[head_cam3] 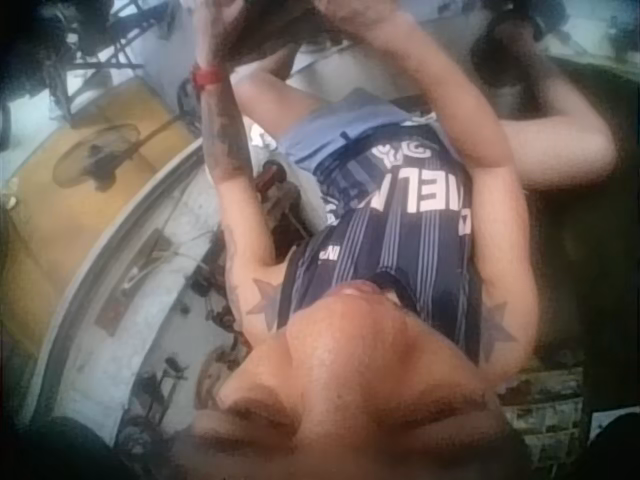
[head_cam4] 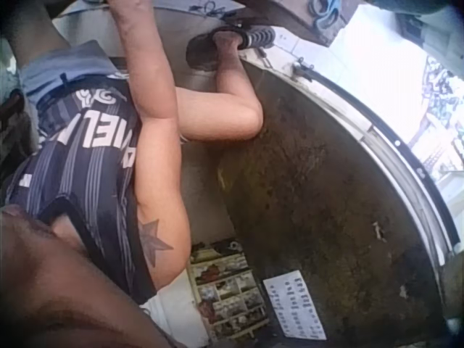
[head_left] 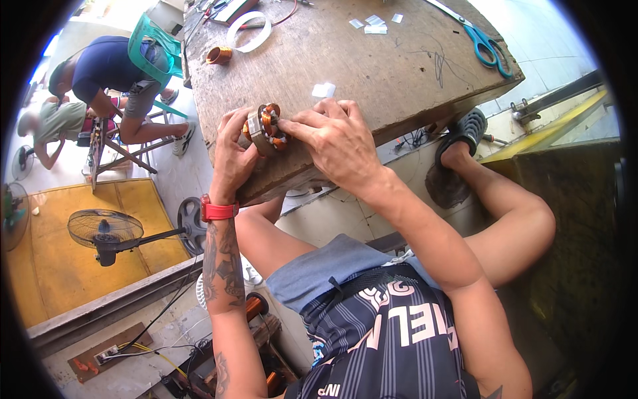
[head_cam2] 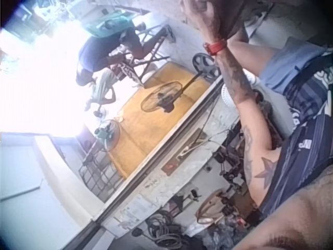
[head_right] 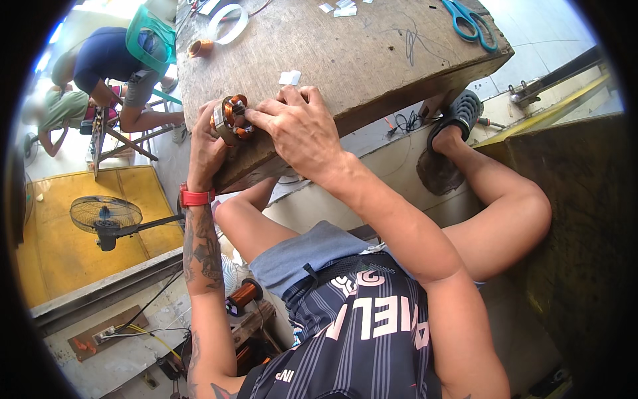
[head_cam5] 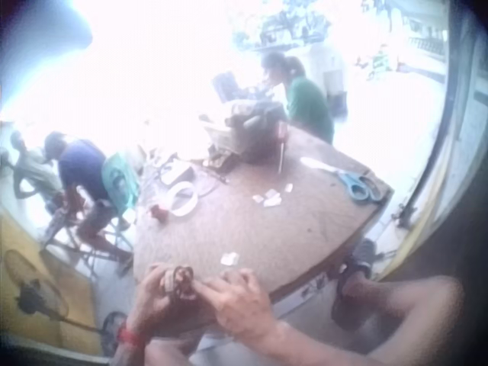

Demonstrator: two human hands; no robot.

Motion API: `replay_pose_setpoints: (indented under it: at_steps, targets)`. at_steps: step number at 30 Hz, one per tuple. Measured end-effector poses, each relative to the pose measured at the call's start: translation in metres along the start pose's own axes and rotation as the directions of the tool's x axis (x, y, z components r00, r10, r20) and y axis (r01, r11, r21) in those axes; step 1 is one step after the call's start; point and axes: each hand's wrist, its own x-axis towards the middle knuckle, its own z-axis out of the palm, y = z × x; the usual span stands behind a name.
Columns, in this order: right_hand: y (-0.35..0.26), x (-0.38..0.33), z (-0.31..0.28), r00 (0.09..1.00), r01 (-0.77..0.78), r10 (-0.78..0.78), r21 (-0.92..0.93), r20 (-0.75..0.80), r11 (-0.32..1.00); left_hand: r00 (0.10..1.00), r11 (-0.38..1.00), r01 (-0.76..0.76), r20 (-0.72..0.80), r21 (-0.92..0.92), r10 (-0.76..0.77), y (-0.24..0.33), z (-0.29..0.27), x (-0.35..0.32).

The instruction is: The person assembles a small cylindrical electrical component by hand, repeatedly placing small white insulating pieces and orange rings onto the object. The person rotates the component and adjusts the parts to fit them into place.

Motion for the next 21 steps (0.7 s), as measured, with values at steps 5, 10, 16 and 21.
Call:
replay_pose_setpoints:
  at_steps: [5, 10, 16, 21]
  targets:
    - [0.002, 0.001, -0.008, 0.999, 0.0, -0.002, 0.06, 0.04, 0.998, 0.992, 0.968, 0.126, 0.036, -0.218, -0.121, 0.007, -0.007, 0.002]
    - [0.004, -0.003, -0.015, 0.994, 0.085, -0.084, -0.005, 0.065, 0.996, 0.99, 0.841, -0.129, -0.113, -0.526, 0.081, 0.036, -0.031, -0.002]
    - [-0.003, 0.0, -0.013, 0.992, 0.112, -0.111, -0.022, 0.055, 0.993, 0.999, 0.983, -0.039, 0.024, -0.18, 0.044, 0.069, -0.015, 0.007]
    - [-0.018, 0.012, -0.002, 0.994, -0.057, 0.062, -0.057, 0.093, 0.997, 0.919, 0.816, 0.249, -0.139, -0.522, -0.369, 0.079, 0.008, -0.003]
